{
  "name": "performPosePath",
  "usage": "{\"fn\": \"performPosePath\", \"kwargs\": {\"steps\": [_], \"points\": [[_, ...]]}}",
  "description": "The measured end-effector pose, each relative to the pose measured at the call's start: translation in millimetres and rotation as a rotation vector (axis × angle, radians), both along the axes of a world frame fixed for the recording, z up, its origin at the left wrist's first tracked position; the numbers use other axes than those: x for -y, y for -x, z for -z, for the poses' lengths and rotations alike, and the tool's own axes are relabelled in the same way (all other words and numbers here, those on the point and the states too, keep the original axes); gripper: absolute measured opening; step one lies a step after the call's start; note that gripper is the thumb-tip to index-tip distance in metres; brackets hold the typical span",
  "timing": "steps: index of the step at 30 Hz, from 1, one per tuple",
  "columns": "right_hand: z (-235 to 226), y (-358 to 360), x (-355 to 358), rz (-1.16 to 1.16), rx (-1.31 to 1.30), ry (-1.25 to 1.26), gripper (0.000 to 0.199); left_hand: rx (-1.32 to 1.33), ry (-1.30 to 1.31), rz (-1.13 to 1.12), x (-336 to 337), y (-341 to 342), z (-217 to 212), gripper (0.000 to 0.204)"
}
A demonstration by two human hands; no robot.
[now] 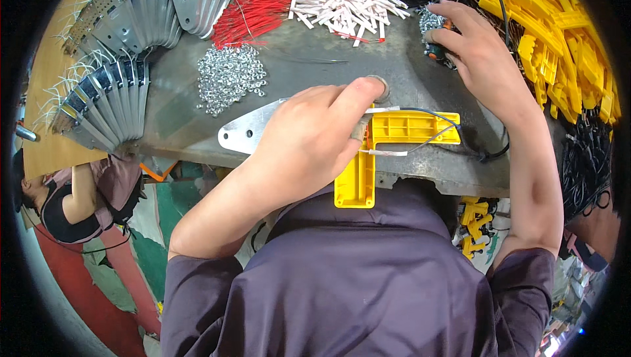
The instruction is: Soldering and assembling a yellow plastic housing for an electronic device.
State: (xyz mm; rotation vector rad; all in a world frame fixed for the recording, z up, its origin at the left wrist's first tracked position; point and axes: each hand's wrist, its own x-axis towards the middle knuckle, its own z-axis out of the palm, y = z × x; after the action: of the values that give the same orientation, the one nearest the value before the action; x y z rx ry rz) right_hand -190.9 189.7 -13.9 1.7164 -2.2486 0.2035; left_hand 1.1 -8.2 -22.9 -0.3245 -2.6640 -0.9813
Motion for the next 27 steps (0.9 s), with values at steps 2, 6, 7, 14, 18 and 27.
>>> {"fn": "performPosePath", "kwargs": {"steps": [2,6,7,14,18,27], "points": [[-3.6,-1.0,0.3,0.008,0.251,0.123,0.035,0.010,-0.023,-0.009,1.4,-2.4,1.6,0.044],[-37.0,-38.5,-0.8,-0.132,1.192,0.941,0.026,-0.032,-0.050,-0.070,-1.9,-2.1,1.4,0.044],[-50.8,-34.8,3.0,-0.436,1.521,0.804,0.014,-0.031,-0.034,-0.084,-1.3,-2.5,1.3,0.044],[-40.3,-80.8,46.9,-0.426,1.870,0.701,0.054,-0.004,-0.066,-0.090,-1.7,-0.8,0.0,0.038],[-35.1,-93.4,65.2,-0.331,2.035,0.863,0.055,-0.048,-0.046,-0.083,-1.9,0.4,5.3,0.036],[-27.6,-93.1,59.2,-0.217,1.781,0.320,0.059,-0.118,-1.213,-0.148,13.3,28.4,-43.9,0.047]]}}
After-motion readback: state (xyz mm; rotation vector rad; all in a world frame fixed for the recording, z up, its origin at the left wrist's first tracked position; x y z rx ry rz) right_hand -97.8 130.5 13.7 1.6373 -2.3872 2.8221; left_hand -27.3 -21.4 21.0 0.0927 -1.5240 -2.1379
